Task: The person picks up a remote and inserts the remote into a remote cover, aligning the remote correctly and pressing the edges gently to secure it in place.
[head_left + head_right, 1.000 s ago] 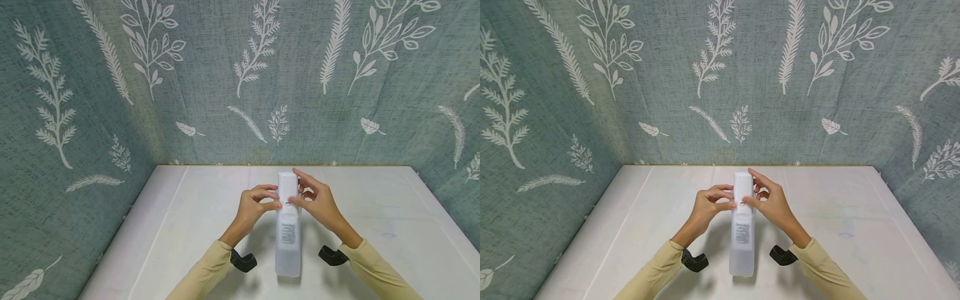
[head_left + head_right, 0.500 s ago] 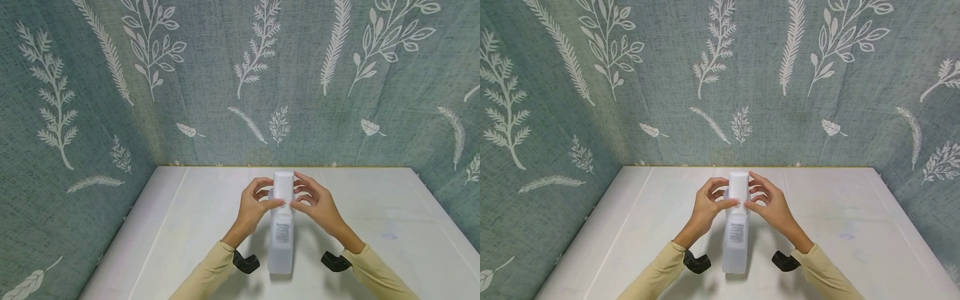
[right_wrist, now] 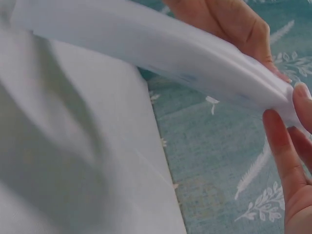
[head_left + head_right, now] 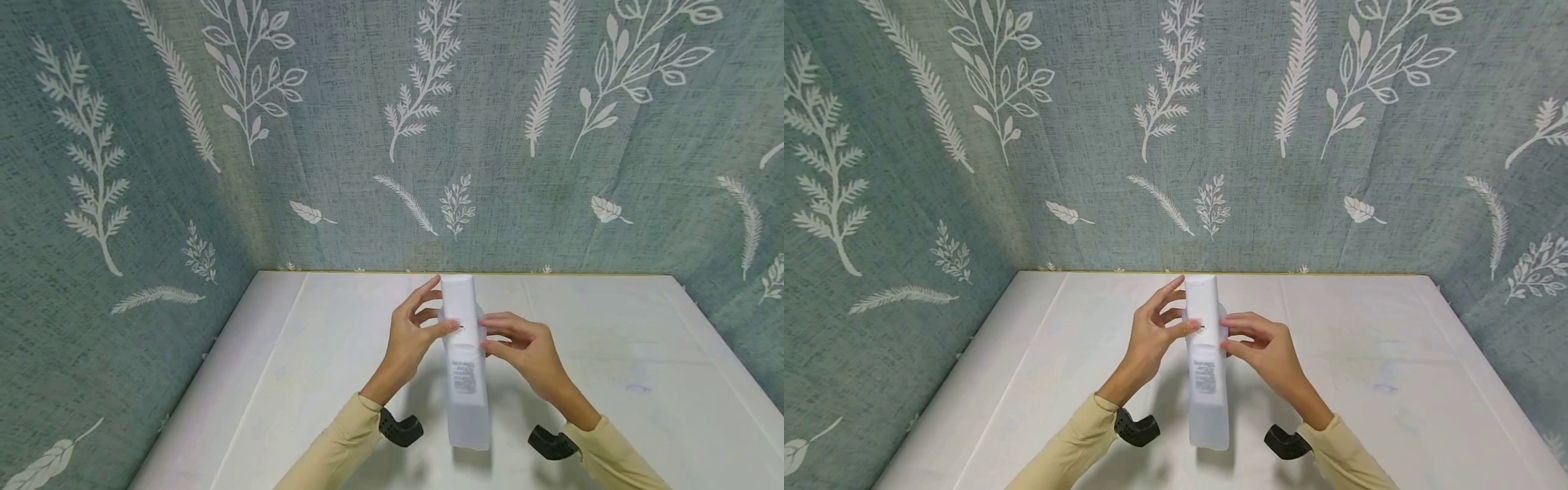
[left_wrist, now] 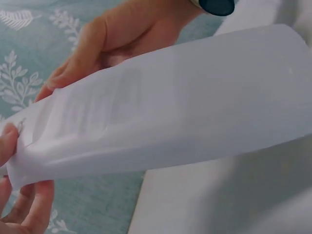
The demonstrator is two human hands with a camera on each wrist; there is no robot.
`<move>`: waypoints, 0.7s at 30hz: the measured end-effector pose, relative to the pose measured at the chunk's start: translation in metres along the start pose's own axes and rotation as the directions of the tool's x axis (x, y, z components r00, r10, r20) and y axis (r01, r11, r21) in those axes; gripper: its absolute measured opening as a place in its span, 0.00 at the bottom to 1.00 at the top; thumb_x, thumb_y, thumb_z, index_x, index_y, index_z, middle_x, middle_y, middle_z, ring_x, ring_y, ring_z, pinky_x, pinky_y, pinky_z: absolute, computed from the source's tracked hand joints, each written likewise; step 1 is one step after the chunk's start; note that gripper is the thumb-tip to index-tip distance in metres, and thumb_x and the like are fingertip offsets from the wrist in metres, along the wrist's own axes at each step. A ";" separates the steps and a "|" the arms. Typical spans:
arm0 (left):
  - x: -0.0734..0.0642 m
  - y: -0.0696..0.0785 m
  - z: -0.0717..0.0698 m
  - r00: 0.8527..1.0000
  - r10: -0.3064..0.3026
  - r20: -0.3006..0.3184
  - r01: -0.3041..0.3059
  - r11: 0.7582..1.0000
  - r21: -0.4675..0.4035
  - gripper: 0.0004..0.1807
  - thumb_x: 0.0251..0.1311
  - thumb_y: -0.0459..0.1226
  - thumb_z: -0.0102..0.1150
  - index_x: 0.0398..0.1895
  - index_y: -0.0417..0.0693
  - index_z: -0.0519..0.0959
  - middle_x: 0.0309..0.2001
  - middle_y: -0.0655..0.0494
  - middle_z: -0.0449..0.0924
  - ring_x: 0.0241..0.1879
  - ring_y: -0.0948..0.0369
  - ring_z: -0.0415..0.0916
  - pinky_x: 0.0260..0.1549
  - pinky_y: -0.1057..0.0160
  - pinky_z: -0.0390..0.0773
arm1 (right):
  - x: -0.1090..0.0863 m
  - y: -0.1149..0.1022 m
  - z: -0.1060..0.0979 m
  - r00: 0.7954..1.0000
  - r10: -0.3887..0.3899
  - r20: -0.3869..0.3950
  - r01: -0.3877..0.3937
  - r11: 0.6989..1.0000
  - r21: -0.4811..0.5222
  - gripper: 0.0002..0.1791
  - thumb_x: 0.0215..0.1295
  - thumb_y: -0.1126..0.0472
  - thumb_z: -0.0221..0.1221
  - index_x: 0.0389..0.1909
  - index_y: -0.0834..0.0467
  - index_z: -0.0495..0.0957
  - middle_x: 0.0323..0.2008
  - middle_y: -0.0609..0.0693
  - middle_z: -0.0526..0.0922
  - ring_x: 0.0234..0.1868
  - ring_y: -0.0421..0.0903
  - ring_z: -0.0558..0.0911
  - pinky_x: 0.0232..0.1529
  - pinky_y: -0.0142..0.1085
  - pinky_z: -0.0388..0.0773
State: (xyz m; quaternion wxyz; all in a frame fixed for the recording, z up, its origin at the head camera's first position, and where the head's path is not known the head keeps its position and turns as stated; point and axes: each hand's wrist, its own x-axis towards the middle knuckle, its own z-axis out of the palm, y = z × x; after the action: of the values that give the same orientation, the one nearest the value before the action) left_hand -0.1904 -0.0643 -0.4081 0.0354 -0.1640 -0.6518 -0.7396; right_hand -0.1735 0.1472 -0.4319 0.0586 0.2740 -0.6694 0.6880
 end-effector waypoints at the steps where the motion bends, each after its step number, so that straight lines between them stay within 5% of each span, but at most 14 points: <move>1: 0.000 0.000 0.000 1.000 0.000 0.003 0.000 1.000 0.005 0.39 0.49 0.25 0.68 0.67 0.53 0.68 0.54 0.45 0.73 0.42 0.50 0.77 0.35 0.62 0.82 | 0.000 0.001 0.000 1.000 -0.004 -0.003 0.004 1.000 -0.009 0.15 0.54 0.76 0.63 0.45 0.74 0.78 0.49 0.55 0.79 0.45 0.48 0.82 0.36 0.43 0.83; 7: 0.000 0.003 -0.001 0.999 -0.031 0.021 0.030 0.998 0.062 0.39 0.48 0.26 0.69 0.66 0.55 0.70 0.51 0.47 0.73 0.41 0.52 0.77 0.32 0.63 0.81 | -0.002 0.002 0.003 1.000 -0.020 -0.002 0.020 0.999 -0.041 0.06 0.54 0.76 0.63 0.33 0.69 0.82 0.46 0.58 0.78 0.42 0.47 0.81 0.32 0.42 0.84; 12: 0.000 0.004 -0.003 0.995 -0.081 0.050 0.078 0.994 0.071 0.38 0.49 0.27 0.68 0.64 0.63 0.71 0.51 0.51 0.73 0.43 0.54 0.76 0.26 0.61 0.81 | -0.002 0.002 0.007 0.999 -0.038 0.025 0.039 0.998 -0.047 0.06 0.56 0.78 0.60 0.34 0.68 0.80 0.46 0.62 0.75 0.40 0.47 0.81 0.28 0.44 0.83; 21: 0.001 0.004 -0.007 0.992 -0.106 0.070 0.100 0.990 0.095 0.38 0.49 0.28 0.69 0.66 0.59 0.70 0.52 0.51 0.73 0.46 0.55 0.75 0.25 0.58 0.82 | 0.000 -0.002 0.012 0.999 0.015 0.036 -0.014 0.999 -0.040 0.03 0.60 0.76 0.58 0.34 0.68 0.78 0.45 0.63 0.74 0.41 0.48 0.81 0.26 0.46 0.83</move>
State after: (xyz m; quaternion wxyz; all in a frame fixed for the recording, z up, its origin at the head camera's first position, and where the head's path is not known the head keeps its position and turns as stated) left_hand -0.1914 -0.0716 -0.4052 -0.0198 -0.1560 -0.6934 -0.7032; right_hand -0.1694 0.1360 -0.4309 0.0468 0.2804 -0.6861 0.6697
